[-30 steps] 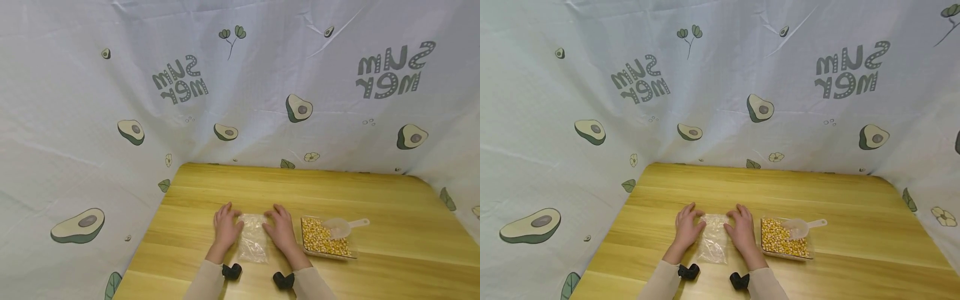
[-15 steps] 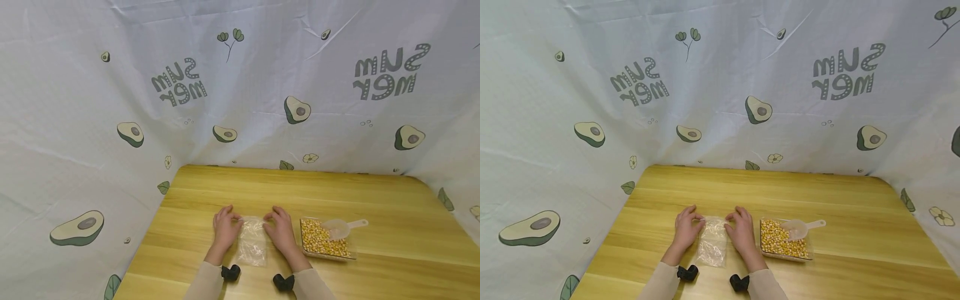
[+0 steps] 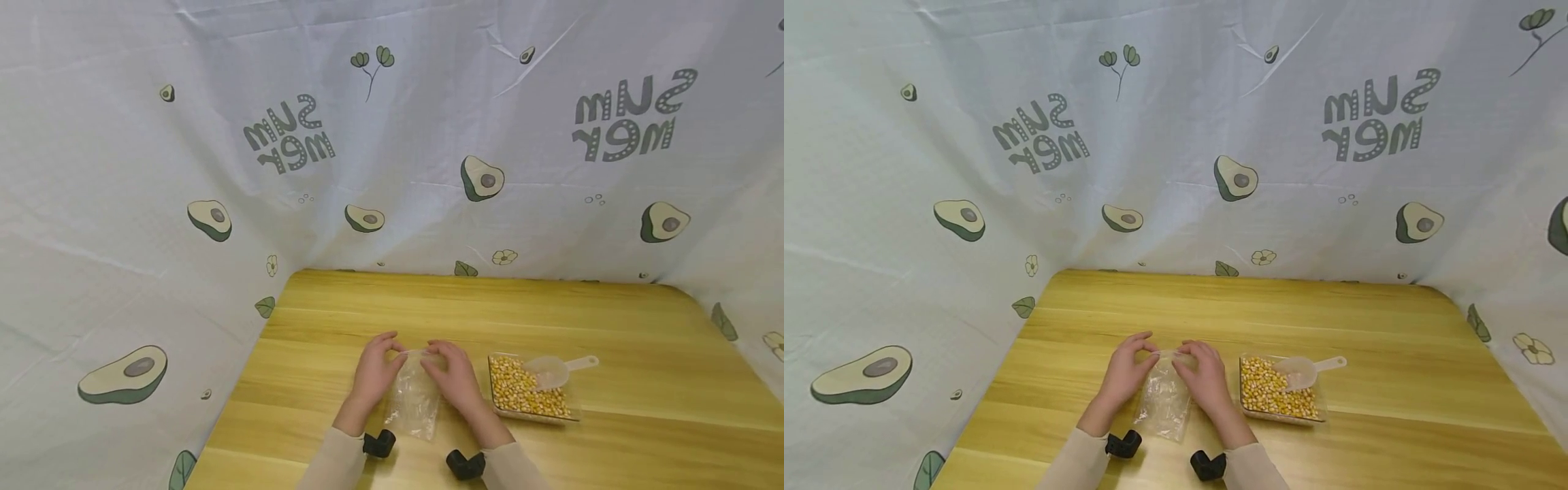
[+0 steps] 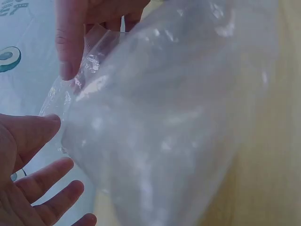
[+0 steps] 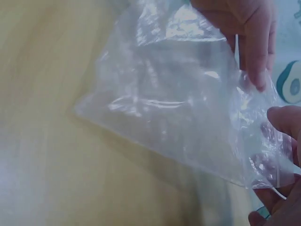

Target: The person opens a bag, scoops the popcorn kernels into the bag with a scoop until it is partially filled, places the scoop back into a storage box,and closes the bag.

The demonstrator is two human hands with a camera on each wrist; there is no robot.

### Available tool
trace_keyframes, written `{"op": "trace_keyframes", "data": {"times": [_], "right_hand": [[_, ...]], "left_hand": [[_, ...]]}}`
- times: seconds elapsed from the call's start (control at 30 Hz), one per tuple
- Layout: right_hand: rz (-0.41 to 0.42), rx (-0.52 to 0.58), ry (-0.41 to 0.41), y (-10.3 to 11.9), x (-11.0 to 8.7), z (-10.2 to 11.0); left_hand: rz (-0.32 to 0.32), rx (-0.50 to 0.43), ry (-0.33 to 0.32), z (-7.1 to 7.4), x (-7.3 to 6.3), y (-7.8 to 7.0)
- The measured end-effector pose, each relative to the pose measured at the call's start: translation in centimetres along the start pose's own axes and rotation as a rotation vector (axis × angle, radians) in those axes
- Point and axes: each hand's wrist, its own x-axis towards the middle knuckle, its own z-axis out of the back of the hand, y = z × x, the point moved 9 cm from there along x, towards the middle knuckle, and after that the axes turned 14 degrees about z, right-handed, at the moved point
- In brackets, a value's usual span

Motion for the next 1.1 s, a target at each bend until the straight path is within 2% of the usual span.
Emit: {"op": "trace_keyframes", "data": {"times": [0.13, 0.23, 0.57, 0.73, 0.97, 1.1], "right_hand": [[-0.072, 0.086, 0.002, 0.9, 0.0, 1.0], [-0.091, 0.121, 0.013, 1.7, 0.0, 1.9], [-0.073, 0.078, 0.03, 2.8, 0.5, 3.6], [-0.126, 0.124, 0.052, 2.5, 0.7, 4.5], [-0.222, 0.227, 0.017, 1.5, 0.8, 5.6], [-0.25, 0.239, 0.022, 1.4, 0.6, 5.8]], "left_hand": [[-0.019, -0.019, 0.01, 0.6, -0.2, -1.2], [-0.04, -0.027, 0.014, 1.2, -0.2, -2.1], [-0.182, -0.023, 0.06, 1.3, -0.6, -4.7], [-0.215, -0.038, 0.024, 1.7, -0.9, -5.6], [-0.266, -0.118, -0.102, 2.7, -1.7, -7.1], [-0.279, -0.183, -0.108, 2.3, -2.2, -7.6]]}}
